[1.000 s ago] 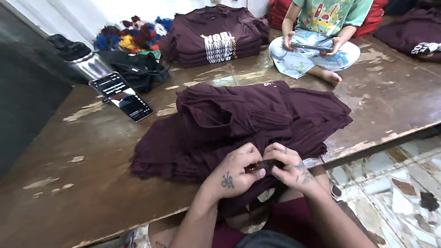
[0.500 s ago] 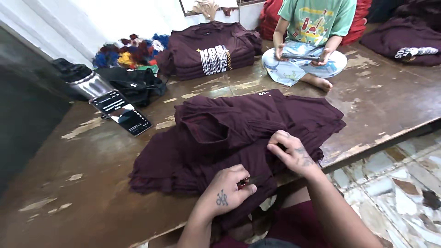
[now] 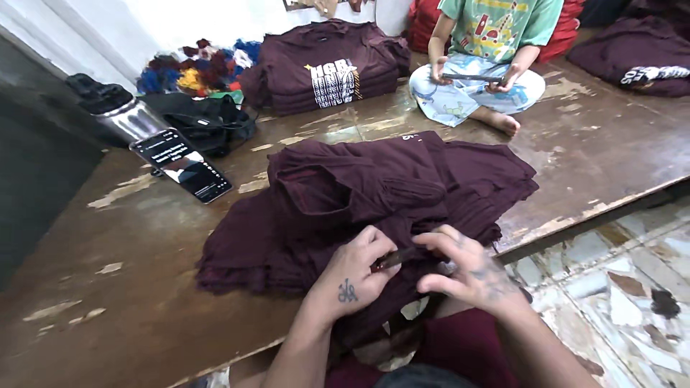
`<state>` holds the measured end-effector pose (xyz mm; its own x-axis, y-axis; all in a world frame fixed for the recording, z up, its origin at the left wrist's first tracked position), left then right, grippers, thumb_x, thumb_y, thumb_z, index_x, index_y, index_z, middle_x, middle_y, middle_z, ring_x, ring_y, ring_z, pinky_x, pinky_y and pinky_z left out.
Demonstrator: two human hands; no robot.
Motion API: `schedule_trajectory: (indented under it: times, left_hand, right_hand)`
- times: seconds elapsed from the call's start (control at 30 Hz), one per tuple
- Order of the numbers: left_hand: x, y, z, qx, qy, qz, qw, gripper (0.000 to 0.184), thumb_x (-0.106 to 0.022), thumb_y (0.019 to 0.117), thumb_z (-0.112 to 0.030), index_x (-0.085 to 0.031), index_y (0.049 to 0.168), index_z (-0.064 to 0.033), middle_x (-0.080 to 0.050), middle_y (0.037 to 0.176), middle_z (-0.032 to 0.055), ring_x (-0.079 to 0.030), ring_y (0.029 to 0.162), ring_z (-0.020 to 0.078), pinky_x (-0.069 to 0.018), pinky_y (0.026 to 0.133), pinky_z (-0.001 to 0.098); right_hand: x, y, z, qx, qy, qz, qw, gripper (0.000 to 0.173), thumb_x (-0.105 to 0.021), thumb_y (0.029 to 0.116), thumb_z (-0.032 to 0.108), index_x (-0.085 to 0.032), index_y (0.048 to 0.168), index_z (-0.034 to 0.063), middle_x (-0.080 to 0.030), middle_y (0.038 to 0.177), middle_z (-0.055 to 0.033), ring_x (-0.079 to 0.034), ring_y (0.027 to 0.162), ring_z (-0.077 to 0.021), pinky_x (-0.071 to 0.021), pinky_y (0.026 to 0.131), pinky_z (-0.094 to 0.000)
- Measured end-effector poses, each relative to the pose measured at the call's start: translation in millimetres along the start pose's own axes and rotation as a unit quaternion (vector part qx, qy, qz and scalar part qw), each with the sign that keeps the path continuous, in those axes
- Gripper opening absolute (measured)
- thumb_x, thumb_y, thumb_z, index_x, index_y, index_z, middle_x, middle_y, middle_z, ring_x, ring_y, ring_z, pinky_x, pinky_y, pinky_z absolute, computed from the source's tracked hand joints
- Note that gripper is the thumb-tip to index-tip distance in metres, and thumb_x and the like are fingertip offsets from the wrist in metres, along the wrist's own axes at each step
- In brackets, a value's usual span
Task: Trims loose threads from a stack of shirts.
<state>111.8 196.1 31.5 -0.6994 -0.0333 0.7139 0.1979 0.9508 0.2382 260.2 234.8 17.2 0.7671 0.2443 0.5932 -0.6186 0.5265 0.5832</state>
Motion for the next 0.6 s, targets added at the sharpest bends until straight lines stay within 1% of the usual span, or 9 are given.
schedule_trajectory:
  times: [0.07, 0.13, 0.17, 0.23, 0.27, 0.33, 0.4, 0.47, 0.6]
  left_hand:
    - [1.4, 12.2, 8.0, 0.052, -0.098, -0.059, 0.992, 0.019, -0.053, 0.1000, -0.011, -0.065, 0.099, 0.0031, -0.063, 0.088, 0.0057, -0.058, 0.079, 0.0077, -0.0483, 0.074, 0.0247]
    - [1.5, 15.1, 28.1, 0.139, -0.266, -0.164, 0.940, 0.010, -0.054, 0.0957, -0.002, -0.062, 0.102, 0.0000, -0.062, 0.086, -0.0045, -0.058, 0.079, -0.0031, -0.0494, 0.075, 0.0149]
    - [1.5, 13.0, 36.1, 0.173, -0.323, -0.203, 0.908, 0.013, -0.055, 0.0944, 0.002, -0.063, 0.105, 0.0009, -0.064, 0.090, -0.0038, -0.061, 0.082, -0.0024, -0.0510, 0.078, 0.0156]
    - [1.4, 9.7, 40.6, 0.192, -0.358, -0.231, 0.884, 0.018, -0.056, 0.0926, 0.005, -0.064, 0.108, 0.0014, -0.067, 0.093, -0.0030, -0.063, 0.085, -0.0014, -0.0523, 0.080, 0.0162]
    - [-0.1, 9.8, 39.7, 0.188, -0.357, -0.227, 0.886, 0.019, -0.055, 0.0925, 0.005, -0.064, 0.108, 0.0013, -0.067, 0.093, -0.0033, -0.062, 0.084, -0.0014, -0.0521, 0.079, 0.0161]
    - [-2.6, 10.3, 38.0, 0.176, -0.350, -0.213, 0.895, 0.019, -0.055, 0.0920, 0.004, -0.065, 0.108, 0.0011, -0.067, 0.091, -0.0046, -0.062, 0.080, -0.0022, -0.0519, 0.075, 0.0155]
    - [-5.0, 10.4, 37.9, 0.165, -0.338, -0.194, 0.906, 0.020, -0.056, 0.0918, 0.003, -0.066, 0.109, 0.0001, -0.065, 0.084, -0.0078, -0.059, 0.072, -0.0039, -0.0506, 0.070, 0.0147]
    - [-6.9, 10.1, 37.3, 0.152, -0.317, -0.174, 0.920, 0.022, -0.058, 0.0914, 0.001, -0.066, 0.112, -0.0005, -0.062, 0.076, -0.0120, -0.054, 0.064, -0.0056, -0.0475, 0.063, 0.0133]
    - [-11.4, 11.3, 28.6, 0.106, -0.269, -0.128, 0.949, 0.025, -0.060, 0.0919, -0.003, -0.066, 0.116, 0.0021, -0.059, 0.076, -0.0130, -0.052, 0.063, -0.0071, -0.0459, 0.062, 0.0120]
  right_hand:
    - [-21.3, 5.7, -11.8, -0.012, 0.101, -0.041, 0.994, 0.029, -0.066, 0.0915, 0.021, -0.074, 0.098, -0.0063, -0.072, 0.098, -0.0192, -0.070, 0.089, -0.0211, -0.0568, 0.081, -0.0311]
    - [-32.4, 8.1, -23.9, -0.064, 0.309, -0.064, 0.947, 0.020, -0.057, 0.0834, -0.004, -0.063, 0.102, -0.0071, -0.067, 0.090, -0.0014, -0.063, 0.082, -0.0010, -0.0526, 0.076, -0.0171]
    - [-37.7, 9.1, -29.4, -0.084, 0.408, -0.056, 0.908, 0.028, -0.053, 0.0818, -0.006, -0.054, 0.109, 0.0020, -0.064, 0.087, 0.0091, -0.060, 0.077, 0.0054, -0.0503, 0.069, -0.0143]
    - [-41.3, 8.5, -32.4, -0.080, 0.492, -0.025, 0.866, 0.038, -0.055, 0.0835, 0.000, -0.045, 0.119, 0.0110, -0.063, 0.091, 0.0148, -0.060, 0.081, 0.0067, -0.0514, 0.073, -0.0153]
    - [-37.9, 8.1, -29.7, -0.068, 0.450, -0.020, 0.890, 0.038, -0.057, 0.0863, 0.005, -0.046, 0.123, 0.0060, -0.063, 0.096, 0.0116, -0.060, 0.087, 0.0058, -0.0515, 0.078, -0.0156]
    - [-28.7, 10.7, -17.6, -0.046, 0.241, -0.030, 0.969, 0.043, -0.062, 0.0945, 0.020, -0.055, 0.125, -0.0099, -0.067, 0.106, -0.0089, -0.063, 0.098, -0.0068, -0.0521, 0.088, -0.0224]
    - [-23.1, 14.5, -6.9, -0.019, 0.027, -0.039, 0.999, 0.034, -0.063, 0.0955, 0.021, -0.068, 0.113, -0.0078, -0.072, 0.104, -0.0210, -0.073, 0.093, -0.0272, -0.0596, 0.082, -0.0381]
    - [-10.0, 10.0, -5.7, -0.014, -0.055, -0.028, 0.998, 0.016, -0.063, 0.0938, 0.009, -0.073, 0.098, -0.0035, -0.074, 0.092, -0.0191, -0.075, 0.082, -0.0300, -0.0617, 0.074, -0.0408]
    - [20.2, -13.5, -15.9, 0.015, -0.068, 0.016, 0.997, 0.021, -0.054, 0.1001, 0.010, -0.072, 0.092, 0.0011, -0.073, 0.085, -0.0131, -0.072, 0.077, -0.0211, -0.0586, 0.073, -0.0307]
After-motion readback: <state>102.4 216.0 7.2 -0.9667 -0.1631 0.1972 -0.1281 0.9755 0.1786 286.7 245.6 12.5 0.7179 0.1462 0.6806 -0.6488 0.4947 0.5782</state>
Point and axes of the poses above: each hand's wrist, its own y-axis towards the middle knuckle, its own x-axis out of the back of the hand, z = x × y, the point moved 8 cm from there along y, towards the middle knuckle
